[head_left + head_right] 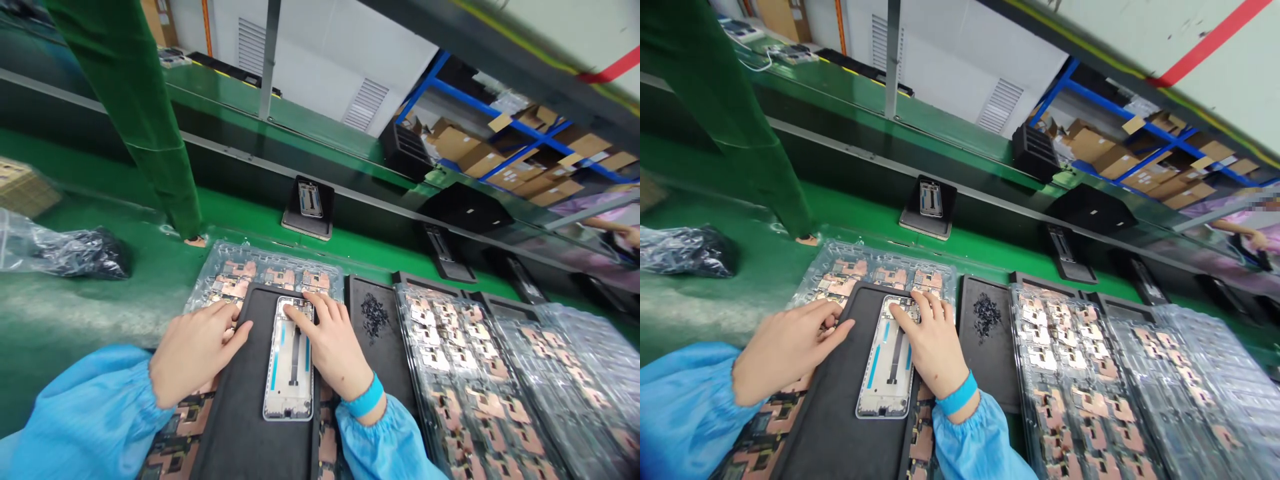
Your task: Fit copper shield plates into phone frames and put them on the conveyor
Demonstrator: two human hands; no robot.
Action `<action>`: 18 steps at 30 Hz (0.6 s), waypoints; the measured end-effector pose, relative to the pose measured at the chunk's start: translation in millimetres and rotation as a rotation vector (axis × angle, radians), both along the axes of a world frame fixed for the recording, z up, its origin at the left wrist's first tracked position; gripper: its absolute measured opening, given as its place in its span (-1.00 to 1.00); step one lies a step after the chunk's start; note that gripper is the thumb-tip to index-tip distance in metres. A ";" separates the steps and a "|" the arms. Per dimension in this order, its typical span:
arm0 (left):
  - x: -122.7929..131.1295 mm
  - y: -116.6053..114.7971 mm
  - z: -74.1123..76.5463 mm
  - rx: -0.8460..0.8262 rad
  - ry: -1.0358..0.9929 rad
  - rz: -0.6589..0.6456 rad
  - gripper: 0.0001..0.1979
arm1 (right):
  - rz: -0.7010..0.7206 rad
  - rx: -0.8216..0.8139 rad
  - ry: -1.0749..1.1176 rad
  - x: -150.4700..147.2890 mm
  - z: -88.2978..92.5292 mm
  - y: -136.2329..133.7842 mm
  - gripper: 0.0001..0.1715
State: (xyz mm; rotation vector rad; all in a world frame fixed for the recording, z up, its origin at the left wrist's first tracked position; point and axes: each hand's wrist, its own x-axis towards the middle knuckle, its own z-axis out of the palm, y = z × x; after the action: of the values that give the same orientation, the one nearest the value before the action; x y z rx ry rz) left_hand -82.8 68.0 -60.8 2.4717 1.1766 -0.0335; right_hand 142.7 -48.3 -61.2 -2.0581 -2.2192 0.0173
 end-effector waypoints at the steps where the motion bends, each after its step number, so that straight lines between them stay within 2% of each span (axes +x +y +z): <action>1: 0.1 0.4 0.5 -0.012 -0.012 0.015 -0.65 | -0.004 0.003 0.014 -0.1 -0.2 -0.2 -0.20; 5: 3.9 1.5 1.3 -0.170 -0.184 0.111 -0.69 | -0.002 0.074 0.174 6.2 -0.6 -5.0 -0.18; 9: 17.6 9.7 4.6 -0.591 -0.557 0.286 -0.52 | 0.004 0.238 0.415 24.6 8.5 -17.2 -0.14; 11: 29.9 20.0 11.1 -0.695 -0.628 0.355 -0.42 | -0.051 0.339 0.480 37.3 14.4 -26.6 -0.15; 15: 77.0 54.7 30.7 -0.617 -0.624 0.356 -0.40 | -0.208 0.456 0.498 60.3 20.8 -48.5 -0.27; 18: 143.8 88.8 40.0 -0.486 -0.602 0.353 -0.60 | -0.285 0.495 0.499 67.2 23.2 -62.9 -0.41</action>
State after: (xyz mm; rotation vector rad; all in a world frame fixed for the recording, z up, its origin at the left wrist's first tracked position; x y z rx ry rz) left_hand 61.0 156.8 -20.8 1.6565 1.1372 0.4385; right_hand 209.8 -111.2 -38.1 -1.8175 -1.4522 -0.0358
